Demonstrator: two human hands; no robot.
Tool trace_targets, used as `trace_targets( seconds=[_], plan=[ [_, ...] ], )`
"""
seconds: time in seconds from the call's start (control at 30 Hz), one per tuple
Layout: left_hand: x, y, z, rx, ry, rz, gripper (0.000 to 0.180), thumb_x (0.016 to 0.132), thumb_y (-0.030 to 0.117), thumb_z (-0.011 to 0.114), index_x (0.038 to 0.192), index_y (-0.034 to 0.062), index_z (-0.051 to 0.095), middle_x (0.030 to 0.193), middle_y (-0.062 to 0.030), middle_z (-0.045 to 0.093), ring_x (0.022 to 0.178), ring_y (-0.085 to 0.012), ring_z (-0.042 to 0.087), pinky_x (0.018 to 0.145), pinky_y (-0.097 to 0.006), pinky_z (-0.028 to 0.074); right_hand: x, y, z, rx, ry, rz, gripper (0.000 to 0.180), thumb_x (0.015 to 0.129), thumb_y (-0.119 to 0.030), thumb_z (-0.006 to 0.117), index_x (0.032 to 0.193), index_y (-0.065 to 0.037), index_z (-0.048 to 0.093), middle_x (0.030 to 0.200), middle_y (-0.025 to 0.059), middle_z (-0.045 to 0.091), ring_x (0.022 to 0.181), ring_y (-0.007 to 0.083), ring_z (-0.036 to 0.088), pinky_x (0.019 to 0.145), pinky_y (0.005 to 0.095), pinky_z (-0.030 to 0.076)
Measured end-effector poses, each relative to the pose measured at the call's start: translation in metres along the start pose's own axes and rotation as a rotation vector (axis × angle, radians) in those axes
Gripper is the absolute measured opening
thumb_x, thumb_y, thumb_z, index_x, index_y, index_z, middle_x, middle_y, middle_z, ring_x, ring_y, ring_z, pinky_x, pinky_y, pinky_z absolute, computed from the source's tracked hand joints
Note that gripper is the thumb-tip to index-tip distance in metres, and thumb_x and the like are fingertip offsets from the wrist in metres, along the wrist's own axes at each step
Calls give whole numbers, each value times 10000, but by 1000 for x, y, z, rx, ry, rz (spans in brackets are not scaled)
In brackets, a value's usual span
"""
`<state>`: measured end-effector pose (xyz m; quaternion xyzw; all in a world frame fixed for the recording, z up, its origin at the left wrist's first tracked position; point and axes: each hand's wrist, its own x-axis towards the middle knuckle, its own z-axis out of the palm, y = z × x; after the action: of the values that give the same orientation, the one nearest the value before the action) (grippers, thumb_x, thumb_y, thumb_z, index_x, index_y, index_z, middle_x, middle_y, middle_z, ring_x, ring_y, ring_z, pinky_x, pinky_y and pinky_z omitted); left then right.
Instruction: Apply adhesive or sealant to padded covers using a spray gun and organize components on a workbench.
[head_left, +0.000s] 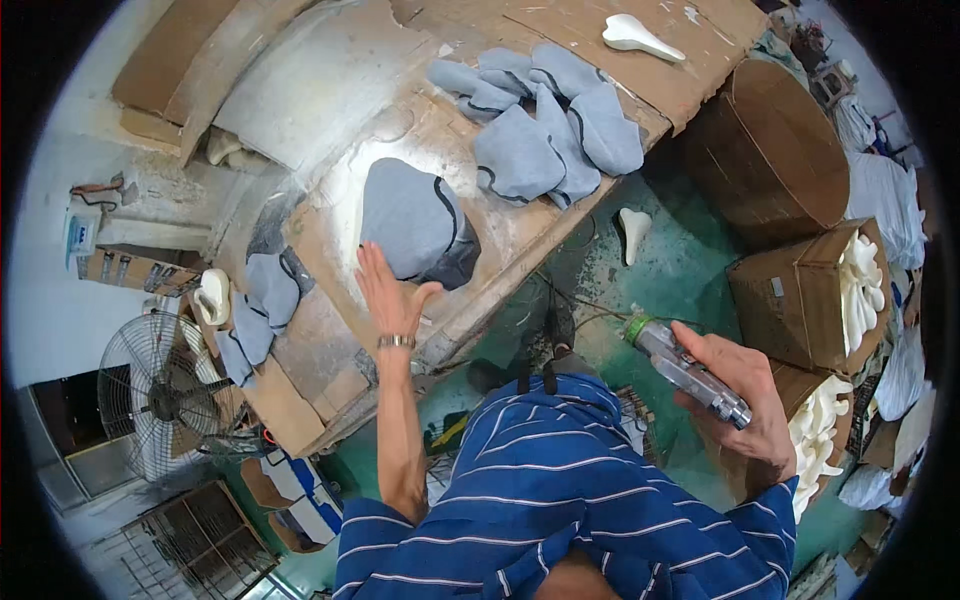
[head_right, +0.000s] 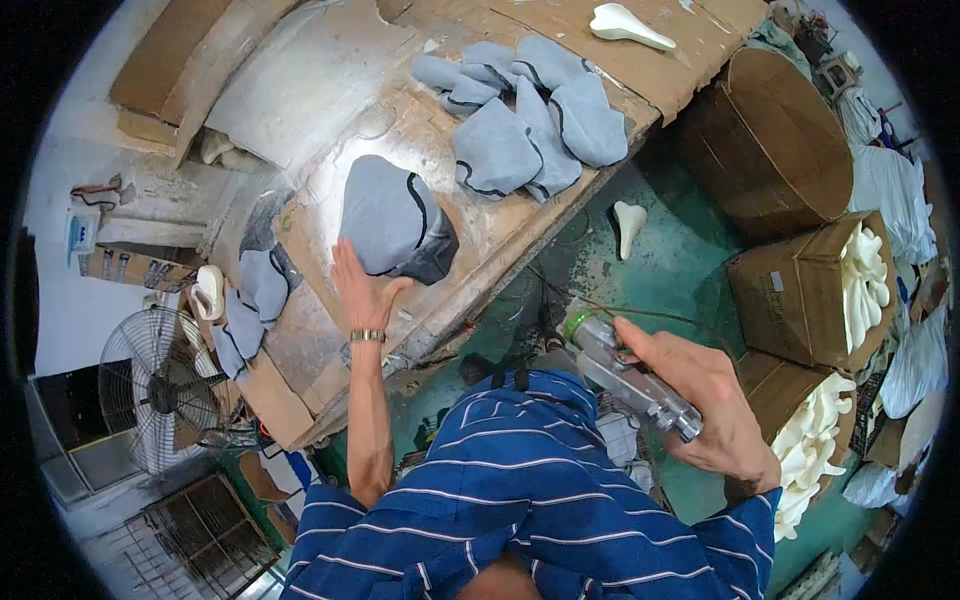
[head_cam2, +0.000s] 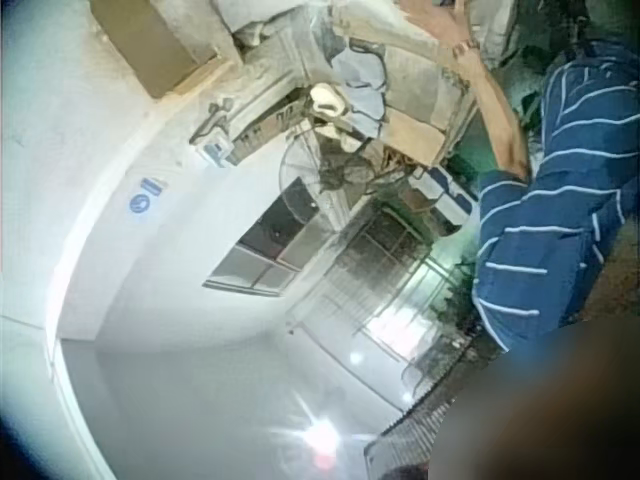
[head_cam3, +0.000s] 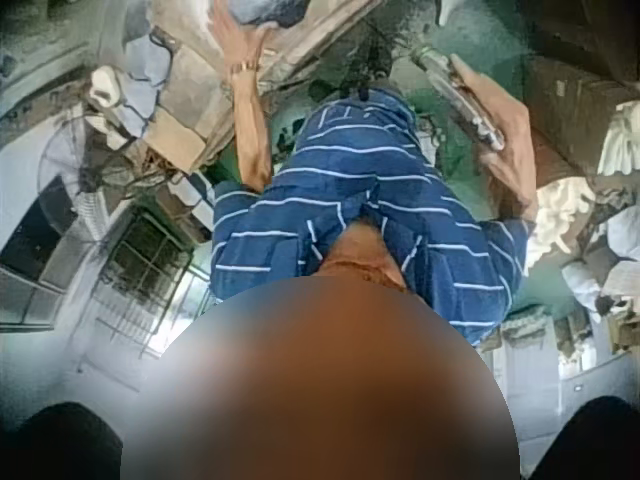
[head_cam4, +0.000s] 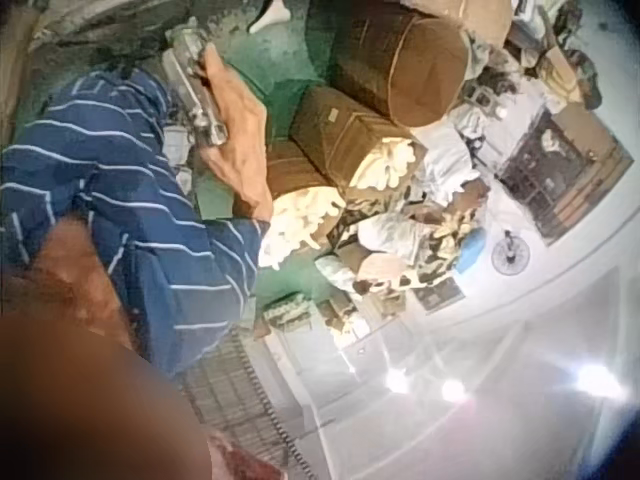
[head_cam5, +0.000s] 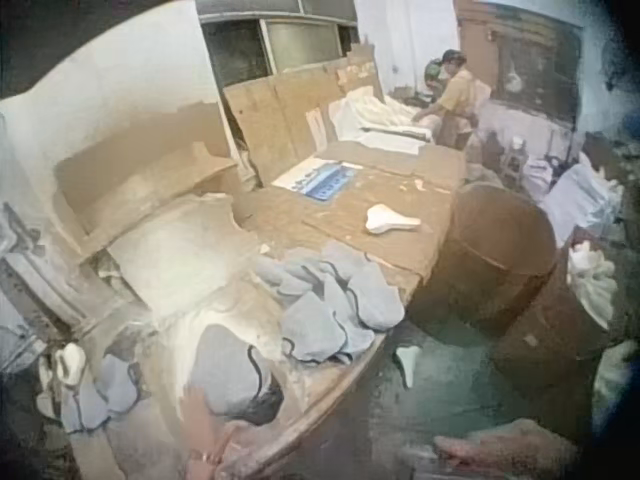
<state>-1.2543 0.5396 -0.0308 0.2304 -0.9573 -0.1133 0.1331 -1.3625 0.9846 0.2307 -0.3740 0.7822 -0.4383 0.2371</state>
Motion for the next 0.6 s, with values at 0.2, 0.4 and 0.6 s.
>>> trace_targets(
  seconds=[0.2,0.4,0.6],
  plan=[
    [-132,-38,0,-225,-22,-315,990,766,345,872,1556,13,375,1556,-244,449,1440,-432,407,1199,-480,339,37,-28,7,-59,1,-58,743,678,12,613,1412,102,541,974,222,647,870,391,657,832,381,520],
    [-289,-110,42,-278,-201,-679,804,841,427,807,1464,4,525,1367,-234,641,1262,-415,605,1069,-481,474,76,-73,40,-172,-11,-119,728,693,11,628,1412,88,552,938,215,638,840,384,654,786,369,515],
    [-411,-164,90,-368,-418,-969,742,850,464,794,1391,-5,597,1176,-182,747,1107,-361,701,967,-463,536,89,-131,76,-276,-141,-140,759,667,32,642,1420,69,553,935,209,633,826,382,652,768,364,513]
  ],
)
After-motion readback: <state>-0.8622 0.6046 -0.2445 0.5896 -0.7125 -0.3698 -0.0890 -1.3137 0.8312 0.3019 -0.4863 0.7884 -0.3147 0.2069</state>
